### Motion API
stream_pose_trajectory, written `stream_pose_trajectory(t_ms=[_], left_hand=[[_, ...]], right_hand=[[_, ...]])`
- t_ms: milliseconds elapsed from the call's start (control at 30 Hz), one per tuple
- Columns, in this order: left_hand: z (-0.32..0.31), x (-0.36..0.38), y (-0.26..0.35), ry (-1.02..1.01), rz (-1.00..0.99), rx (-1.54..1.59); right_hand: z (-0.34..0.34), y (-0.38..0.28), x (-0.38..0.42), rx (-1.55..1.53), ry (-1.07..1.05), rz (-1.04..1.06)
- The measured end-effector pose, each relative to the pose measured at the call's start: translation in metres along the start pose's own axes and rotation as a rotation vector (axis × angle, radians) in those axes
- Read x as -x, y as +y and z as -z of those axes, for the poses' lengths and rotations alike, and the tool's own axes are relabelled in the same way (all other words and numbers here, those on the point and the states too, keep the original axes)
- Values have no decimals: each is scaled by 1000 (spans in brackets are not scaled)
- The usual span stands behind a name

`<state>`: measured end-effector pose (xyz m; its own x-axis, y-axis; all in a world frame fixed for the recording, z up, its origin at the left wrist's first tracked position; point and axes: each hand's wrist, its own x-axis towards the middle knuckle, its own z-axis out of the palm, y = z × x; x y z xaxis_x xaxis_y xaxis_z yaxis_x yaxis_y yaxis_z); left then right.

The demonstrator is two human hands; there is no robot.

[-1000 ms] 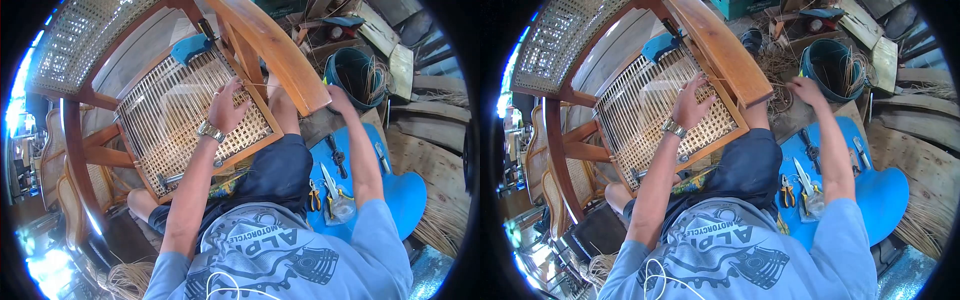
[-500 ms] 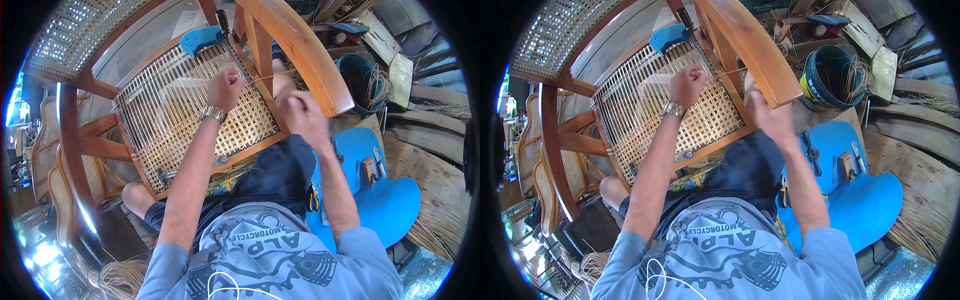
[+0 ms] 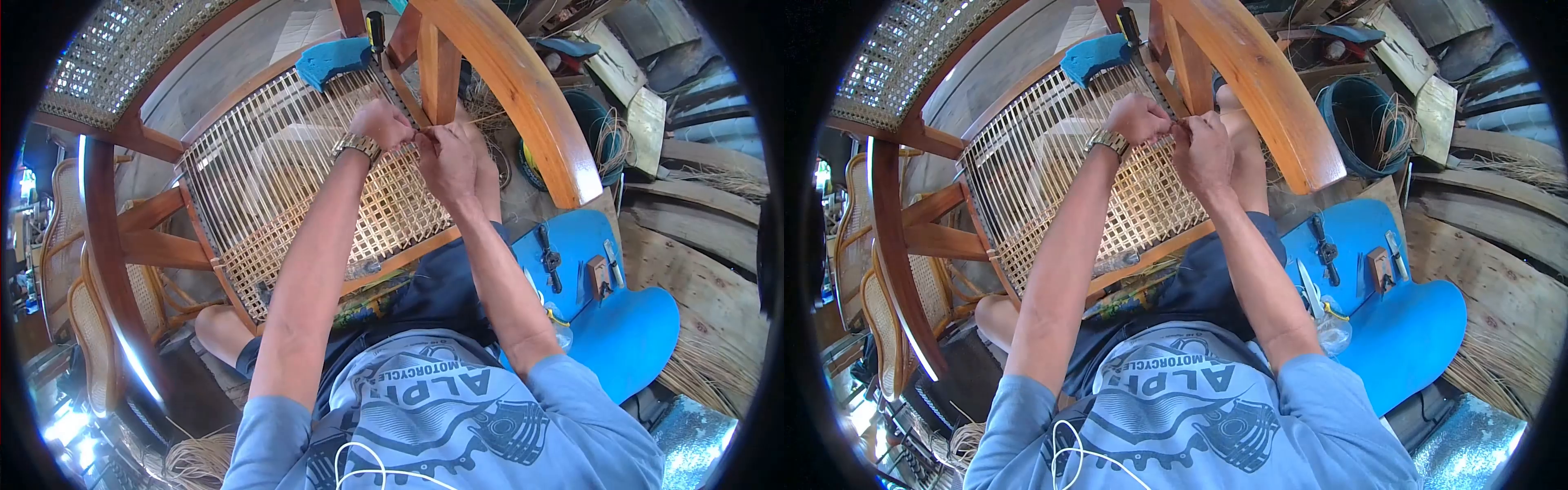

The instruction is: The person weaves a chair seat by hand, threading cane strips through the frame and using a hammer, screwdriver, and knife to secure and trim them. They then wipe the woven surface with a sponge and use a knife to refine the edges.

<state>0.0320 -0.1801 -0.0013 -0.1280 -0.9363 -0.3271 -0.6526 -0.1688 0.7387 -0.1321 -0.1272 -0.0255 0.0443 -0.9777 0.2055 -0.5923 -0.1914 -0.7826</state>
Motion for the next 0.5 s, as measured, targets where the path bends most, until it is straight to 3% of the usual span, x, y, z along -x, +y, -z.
stream_pose_trajectory(t_ms=[67, 167, 267, 300, 367, 400, 500], left_hand=[[2, -2, 8, -33, -15, -133], [7, -4, 12, -82, -55, -178], [5, -12, -2, -133, 14, -63], [-1, -21, -17, -21, -183, -310], [6, -10, -3, -80, -78, -222], [10, -6, 8, -135, 9, -144], [7, -11, 2, -107, -70, -158]], right_hand=[[-7, 12, -5, 49, 76, 210], [-7, 8, -1, -81, 197, 328], [-10, -2, -7, -54, 229, 354], [5, -27, -19, -52, 226, 352], [44, -91, -32, -96, 274, 396], [53, -90, -22, -88, 278, 390], [83, -59, 9, -72, 135, 236]])
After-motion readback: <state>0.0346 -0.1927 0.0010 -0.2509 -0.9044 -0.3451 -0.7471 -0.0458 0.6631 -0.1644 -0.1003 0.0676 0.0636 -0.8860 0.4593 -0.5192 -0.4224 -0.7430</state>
